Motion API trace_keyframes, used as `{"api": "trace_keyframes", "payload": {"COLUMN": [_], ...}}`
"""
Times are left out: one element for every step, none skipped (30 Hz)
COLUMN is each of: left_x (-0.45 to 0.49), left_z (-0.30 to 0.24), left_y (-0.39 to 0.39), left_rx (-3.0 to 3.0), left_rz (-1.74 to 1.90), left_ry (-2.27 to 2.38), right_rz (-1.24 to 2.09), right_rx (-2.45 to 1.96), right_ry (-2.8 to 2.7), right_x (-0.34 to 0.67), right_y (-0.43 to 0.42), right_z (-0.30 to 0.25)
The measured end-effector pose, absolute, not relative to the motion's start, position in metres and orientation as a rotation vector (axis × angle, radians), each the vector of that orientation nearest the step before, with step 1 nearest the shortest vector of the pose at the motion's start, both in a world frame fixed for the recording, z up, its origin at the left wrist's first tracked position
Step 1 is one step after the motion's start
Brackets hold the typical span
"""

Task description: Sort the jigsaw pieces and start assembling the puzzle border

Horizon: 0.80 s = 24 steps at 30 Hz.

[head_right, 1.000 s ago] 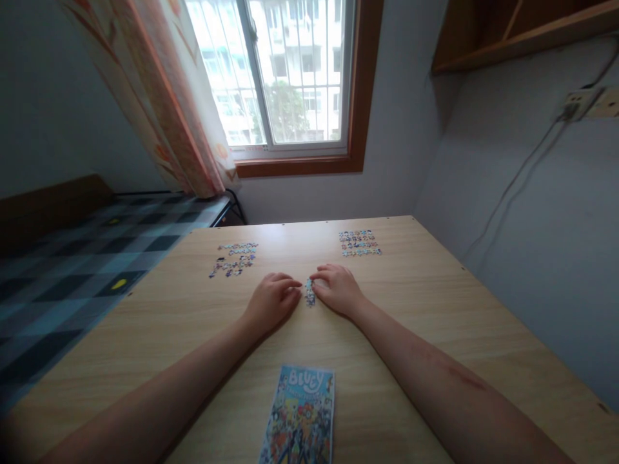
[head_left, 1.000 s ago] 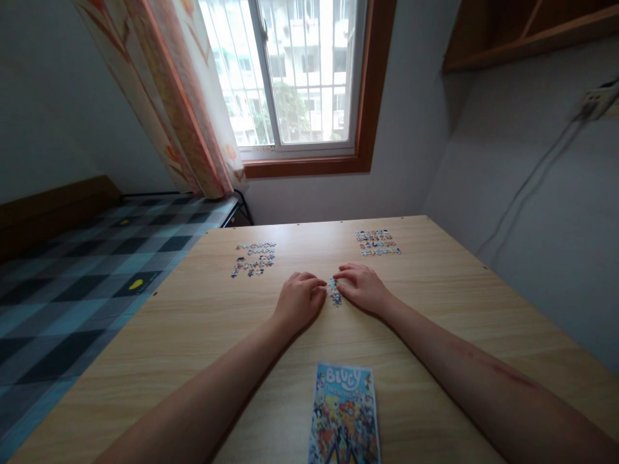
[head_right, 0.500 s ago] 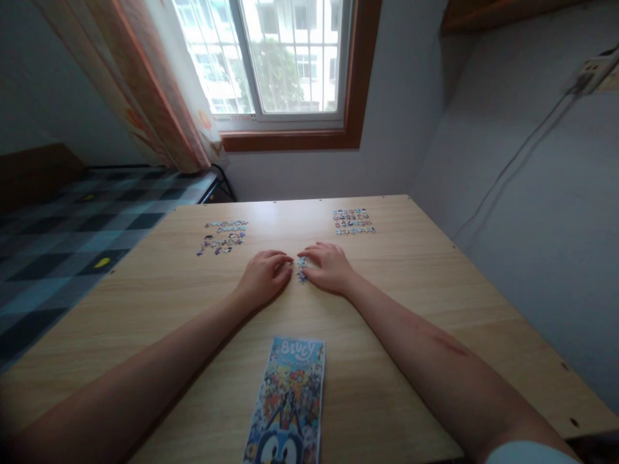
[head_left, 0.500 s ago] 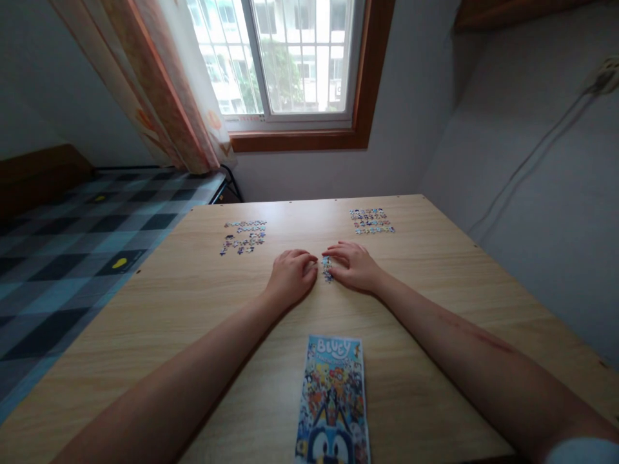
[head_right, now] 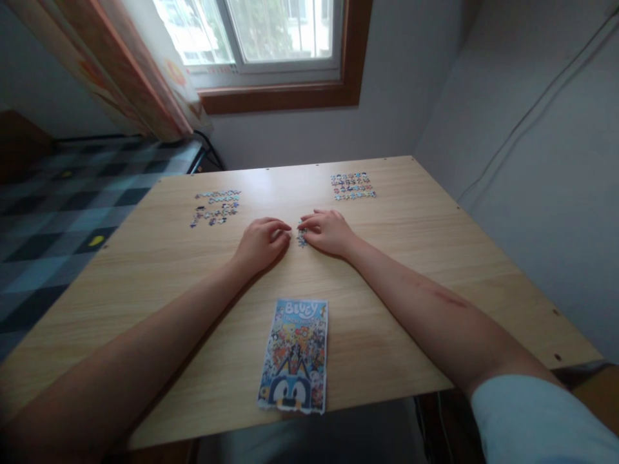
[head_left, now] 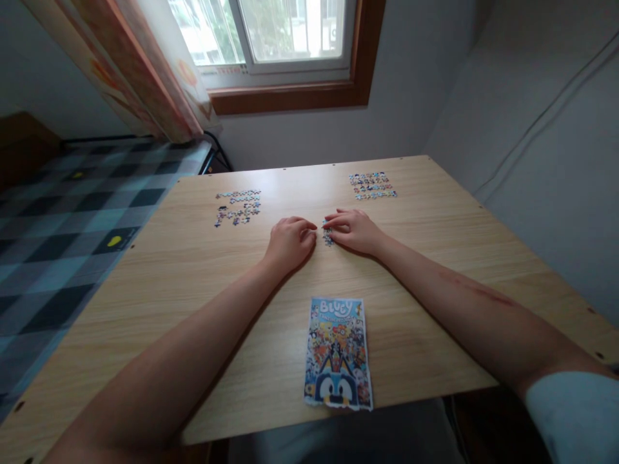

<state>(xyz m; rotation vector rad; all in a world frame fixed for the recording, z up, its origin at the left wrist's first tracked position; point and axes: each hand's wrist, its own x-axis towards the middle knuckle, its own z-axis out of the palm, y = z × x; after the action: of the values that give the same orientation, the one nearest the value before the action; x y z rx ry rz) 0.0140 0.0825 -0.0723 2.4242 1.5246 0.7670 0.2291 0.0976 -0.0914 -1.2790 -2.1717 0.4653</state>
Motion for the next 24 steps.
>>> {"api": "trace_keyframes", "payload": {"left_x": [0.014, 0.014, 0.014, 0.014, 0.014, 0.014, 0.014, 0.014, 0.014, 0.013, 0.013, 0.013, 0.012, 0.011, 0.011, 0.01, 0.009, 0.009, 0.008, 0.008, 0.007, 0.006, 0.006, 0.005], "left_z": [-0.073, -0.073, -0.073, -0.074, -0.074, -0.074, -0.075, -0.075, -0.076, -0.076, -0.077, -0.077, -0.078, -0.078, -0.077, -0.077, -0.077, -0.076, -0.076, -0.076, -0.076, -0.076, -0.076, -0.076], "left_y": [0.083, 0.083, 0.083, 0.084, 0.084, 0.084, 0.084, 0.085, 0.085, 0.086, 0.086, 0.086, 0.086, 0.085, 0.084, 0.083, 0.081, 0.08, 0.079, 0.078, 0.077, 0.077, 0.076, 0.076], "left_rx": [2.423, 2.423, 2.424, 2.424, 2.424, 2.422, 2.42, 2.417, 2.416, 2.416, 2.418, 2.421, 2.426, 2.433, 2.441, 2.452, 2.462, 2.472, 2.482, 2.491, 2.498, 2.498, 2.504, 2.511], "left_rz": [0.767, 0.769, 0.77, 0.769, 0.766, 0.762, 0.758, 0.755, 0.754, 0.756, 0.759, 0.761, 0.763, 0.763, 0.767, 0.762, 0.757, 0.748, 0.743, 0.735, 0.732, 0.737, 0.737, 0.734], "left_ry": [1.527, 1.525, 1.522, 1.518, 1.514, 1.512, 1.51, 1.51, 1.51, 1.51, 1.511, 1.511, 1.514, 1.516, 1.518, 1.514, 1.509, 1.504, 1.503, 1.508, 1.514, 1.526, 1.524, 1.517], "right_rz": [0.474, 0.481, 0.485, 0.487, 0.485, 0.481, 0.475, 0.467, 0.458, 0.448, 0.437, 0.426, 0.416, 0.406, 0.4, 0.395, 0.392, 0.379, 0.369, 0.363, 0.365, 0.365, 0.366, 0.367], "right_rx": [-1.283, -1.287, -1.291, -1.294, -1.296, -1.297, -1.297, -1.292, -1.284, -1.273, -1.264, -1.256, -1.249, -1.244, -1.238, -1.227, -1.216, -1.212, -1.217, -1.223, -1.224, -1.219, -1.211, -1.207], "right_ry": [-2.169, -2.167, -2.165, -2.163, -2.161, -2.159, -2.156, -2.155, -2.156, -2.16, -2.165, -2.17, -2.173, -2.175, -2.174, -2.175, -2.186, -2.183, -2.174, -2.173, -2.176, -2.179, -2.18, -2.178], "right_x": [0.229, 0.229, 0.23, 0.23, 0.23, 0.23, 0.23, 0.23, 0.23, 0.23, 0.23, 0.23, 0.229, 0.229, 0.228, 0.227, 0.226, 0.226, 0.225, 0.224, 0.223, 0.222, 0.222, 0.221], "right_y": [0.098, 0.098, 0.099, 0.099, 0.099, 0.1, 0.1, 0.1, 0.1, 0.1, 0.1, 0.099, 0.099, 0.098, 0.098, 0.097, 0.097, 0.097, 0.097, 0.097, 0.097, 0.097, 0.097, 0.097], "right_z": [-0.091, -0.092, -0.092, -0.093, -0.093, -0.094, -0.094, -0.095, -0.095, -0.095, -0.095, -0.095, -0.095, -0.095, -0.095, -0.096, -0.097, -0.098, -0.099, -0.1, -0.101, -0.101, -0.101, -0.101]}}
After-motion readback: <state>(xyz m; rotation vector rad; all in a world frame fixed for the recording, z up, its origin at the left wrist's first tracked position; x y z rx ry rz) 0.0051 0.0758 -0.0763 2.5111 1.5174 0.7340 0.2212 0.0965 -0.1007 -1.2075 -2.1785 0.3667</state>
